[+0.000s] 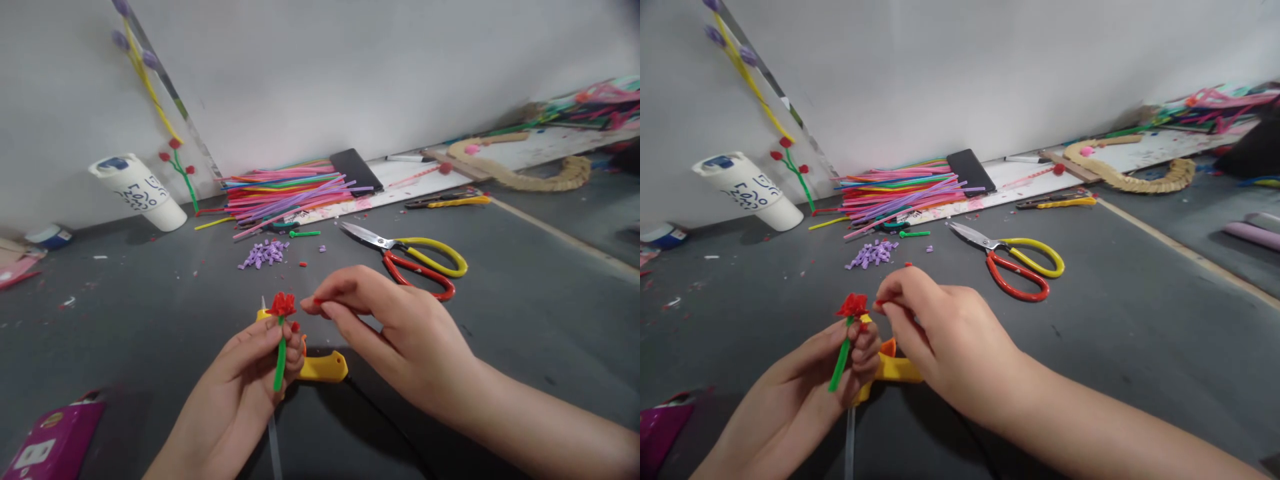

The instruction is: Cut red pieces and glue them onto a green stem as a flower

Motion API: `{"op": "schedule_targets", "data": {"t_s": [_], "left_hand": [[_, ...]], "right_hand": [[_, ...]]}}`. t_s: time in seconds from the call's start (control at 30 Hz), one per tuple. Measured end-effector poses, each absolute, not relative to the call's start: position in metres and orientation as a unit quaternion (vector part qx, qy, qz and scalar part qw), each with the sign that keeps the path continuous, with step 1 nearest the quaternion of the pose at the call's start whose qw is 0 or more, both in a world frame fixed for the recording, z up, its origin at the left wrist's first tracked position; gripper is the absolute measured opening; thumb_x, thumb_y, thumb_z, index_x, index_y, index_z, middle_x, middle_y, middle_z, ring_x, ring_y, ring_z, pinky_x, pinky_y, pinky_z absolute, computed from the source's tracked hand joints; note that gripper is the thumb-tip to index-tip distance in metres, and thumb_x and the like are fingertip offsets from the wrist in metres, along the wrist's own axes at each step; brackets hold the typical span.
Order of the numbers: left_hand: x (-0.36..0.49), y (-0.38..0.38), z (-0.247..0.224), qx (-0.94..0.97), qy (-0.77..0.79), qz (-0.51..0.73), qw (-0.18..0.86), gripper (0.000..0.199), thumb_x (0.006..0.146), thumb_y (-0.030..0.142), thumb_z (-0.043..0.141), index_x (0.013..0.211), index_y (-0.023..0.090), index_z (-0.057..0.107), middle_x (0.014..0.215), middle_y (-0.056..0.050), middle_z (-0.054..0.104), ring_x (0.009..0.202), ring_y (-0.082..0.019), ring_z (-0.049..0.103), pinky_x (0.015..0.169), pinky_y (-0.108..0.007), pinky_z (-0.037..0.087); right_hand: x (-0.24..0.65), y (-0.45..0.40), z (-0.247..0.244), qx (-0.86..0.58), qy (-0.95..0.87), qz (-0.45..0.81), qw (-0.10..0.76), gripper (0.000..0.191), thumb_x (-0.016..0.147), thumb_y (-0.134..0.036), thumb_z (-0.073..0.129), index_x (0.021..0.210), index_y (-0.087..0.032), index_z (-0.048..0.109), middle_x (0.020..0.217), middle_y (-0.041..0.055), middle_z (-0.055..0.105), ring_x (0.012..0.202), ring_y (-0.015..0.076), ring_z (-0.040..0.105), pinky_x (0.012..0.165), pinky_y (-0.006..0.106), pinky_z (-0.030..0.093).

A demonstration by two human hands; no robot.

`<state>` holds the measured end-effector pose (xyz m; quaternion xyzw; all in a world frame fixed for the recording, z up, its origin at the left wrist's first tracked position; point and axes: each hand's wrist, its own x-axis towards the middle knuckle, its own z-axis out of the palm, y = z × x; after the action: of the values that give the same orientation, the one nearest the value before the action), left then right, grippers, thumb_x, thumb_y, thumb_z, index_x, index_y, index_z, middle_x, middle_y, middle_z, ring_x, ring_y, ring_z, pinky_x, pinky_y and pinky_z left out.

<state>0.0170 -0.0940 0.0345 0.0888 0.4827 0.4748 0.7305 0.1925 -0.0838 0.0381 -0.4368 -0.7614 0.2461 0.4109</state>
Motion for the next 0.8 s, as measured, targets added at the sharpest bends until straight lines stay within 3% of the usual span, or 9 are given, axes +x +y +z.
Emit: {"op": "schedule_targets", "data": {"t_s": [0.2,0.43,0.8], "left_hand": [[0.02,-0.097,0.033,0.145,0.454,0.469,0.744,0.005,0.071,0.005,0.071,0.07,0.009,0.074,0.071,-0.008,0.073,0.065,-0.013,0.066,0.064,-0.021,0.056],[0.023,-0.1,0.034,0.164,0.43,0.454,0.763,0.003,0.069,0.008,0.075,0.071,0.011,0.076,0.07,-0.005,0.074,0.064,-0.012,0.067,0.065,-0.017,0.056],[0.022,-0.099,0.032,0.142,0.438,0.459,0.76,0.007,0.067,0.005,0.074,0.069,0.012,0.075,0.072,-0.006,0.074,0.066,-0.013,0.067,0.067,-0.021,0.057]], "right_hand": [[0.188,-0.088,0.037,-0.429,-0.777,0.208,0.412,0.009,0.087,-0.018,0.059,0.078,-0.02,0.057,0.062,-0.0055,0.065,0.051,0.008,0.058,0.05,0.017,0.041],[0.187,-0.087,0.03,-0.417,-0.794,0.157,0.414,0.009,0.09,-0.017,0.051,0.084,-0.02,0.058,0.069,-0.0028,0.068,0.055,0.0089,0.059,0.055,0.018,0.041],[0.185,-0.088,0.027,-0.393,-0.819,0.112,0.404,0.016,0.092,-0.019,0.049,0.08,-0.017,0.059,0.066,0.0004,0.068,0.052,0.0101,0.056,0.053,0.02,0.041]]}}
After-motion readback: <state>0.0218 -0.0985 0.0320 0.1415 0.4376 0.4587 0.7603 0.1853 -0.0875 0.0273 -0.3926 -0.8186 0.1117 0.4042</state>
